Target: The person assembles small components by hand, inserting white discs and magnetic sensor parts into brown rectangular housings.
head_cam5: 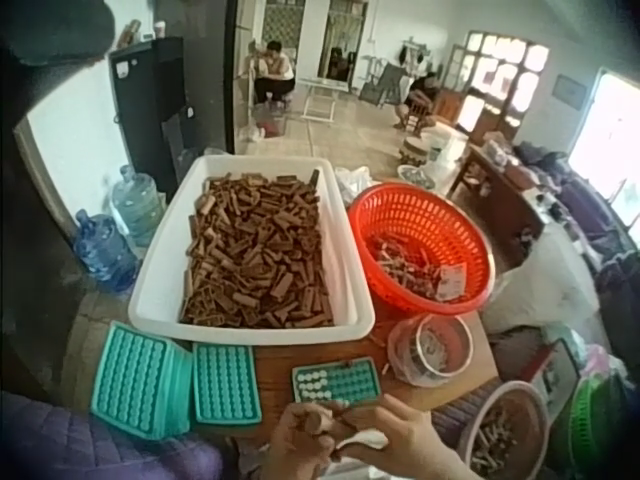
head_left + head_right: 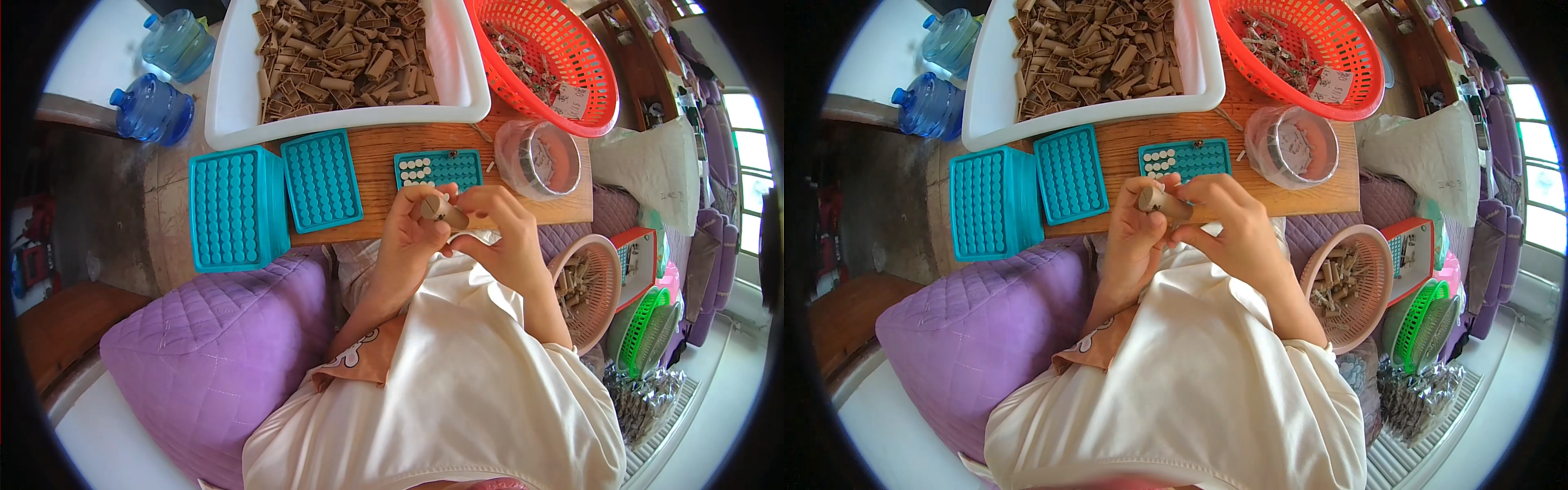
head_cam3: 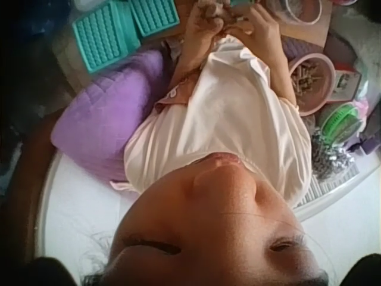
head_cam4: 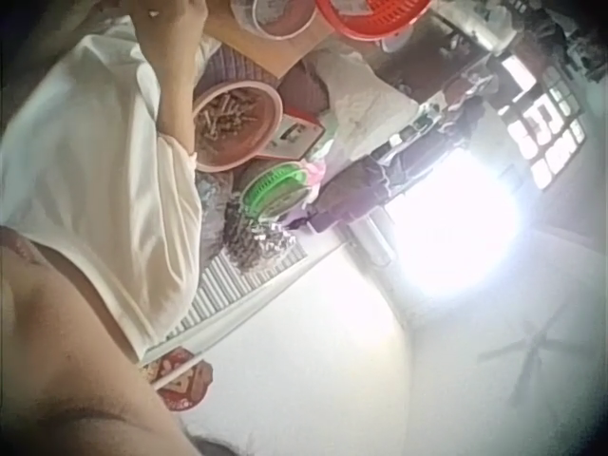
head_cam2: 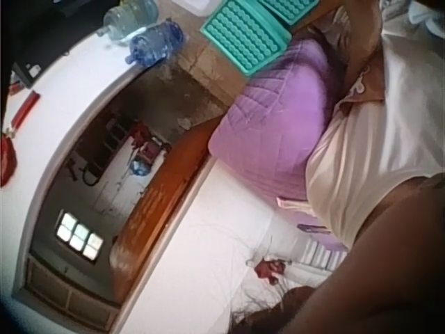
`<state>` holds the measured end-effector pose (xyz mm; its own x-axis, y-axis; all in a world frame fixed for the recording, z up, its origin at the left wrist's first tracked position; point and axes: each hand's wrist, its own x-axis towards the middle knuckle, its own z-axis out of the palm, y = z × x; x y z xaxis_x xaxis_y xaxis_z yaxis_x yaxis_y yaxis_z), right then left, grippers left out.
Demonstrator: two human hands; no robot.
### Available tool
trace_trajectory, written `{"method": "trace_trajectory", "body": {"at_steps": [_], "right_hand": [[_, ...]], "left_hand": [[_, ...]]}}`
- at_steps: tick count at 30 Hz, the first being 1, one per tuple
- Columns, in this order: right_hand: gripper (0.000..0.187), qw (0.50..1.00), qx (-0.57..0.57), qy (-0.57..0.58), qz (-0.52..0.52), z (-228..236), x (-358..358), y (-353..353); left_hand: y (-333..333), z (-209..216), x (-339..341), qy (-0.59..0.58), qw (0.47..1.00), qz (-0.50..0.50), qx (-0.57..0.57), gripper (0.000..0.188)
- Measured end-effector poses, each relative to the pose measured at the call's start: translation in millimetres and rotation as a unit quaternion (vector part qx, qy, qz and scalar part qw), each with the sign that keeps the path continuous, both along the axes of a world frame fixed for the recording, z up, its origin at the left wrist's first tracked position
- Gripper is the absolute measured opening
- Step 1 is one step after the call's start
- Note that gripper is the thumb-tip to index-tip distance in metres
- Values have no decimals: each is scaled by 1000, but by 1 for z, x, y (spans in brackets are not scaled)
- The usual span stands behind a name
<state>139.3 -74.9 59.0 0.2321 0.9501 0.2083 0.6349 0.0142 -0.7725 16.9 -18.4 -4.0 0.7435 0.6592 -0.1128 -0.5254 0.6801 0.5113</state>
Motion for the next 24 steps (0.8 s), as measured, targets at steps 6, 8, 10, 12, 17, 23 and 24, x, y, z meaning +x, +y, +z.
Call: {"method": "trace_trajectory", "body": {"at_steps": [6, 8, 10, 12, 17, 23, 24], "right_hand": [[22, 999, -25, -23, 13, -5, 7, -2], [22, 999, -24, -38, 20, -1, 11, -4], [21, 998, -24, -51, 30, 3, 13, -5], [21, 996, -59, -49, 39, 7, 12, -6], [20, 994, -94, -19, 58, 8, 13, -8], [22, 987, -132, 40, 82, 0, 14, -8], [21, 984, -151, 48, 84, -1, 15, -7]], "left_hand": [[5, -4, 0, 149, 933, 145, 295, 26], [16, 7, -10, 275, 795, 115, 528, 28], [19, 10, -14, 285, 751, 111, 585, 29], [19, 10, -15, 295, 703, 107, 638, 31], [15, 1, -10, 284, 675, 147, 665, 33], [10, -4, -8, 266, 696, 210, 633, 37], [8, -5, -8, 267, 696, 210, 633, 37]]}}
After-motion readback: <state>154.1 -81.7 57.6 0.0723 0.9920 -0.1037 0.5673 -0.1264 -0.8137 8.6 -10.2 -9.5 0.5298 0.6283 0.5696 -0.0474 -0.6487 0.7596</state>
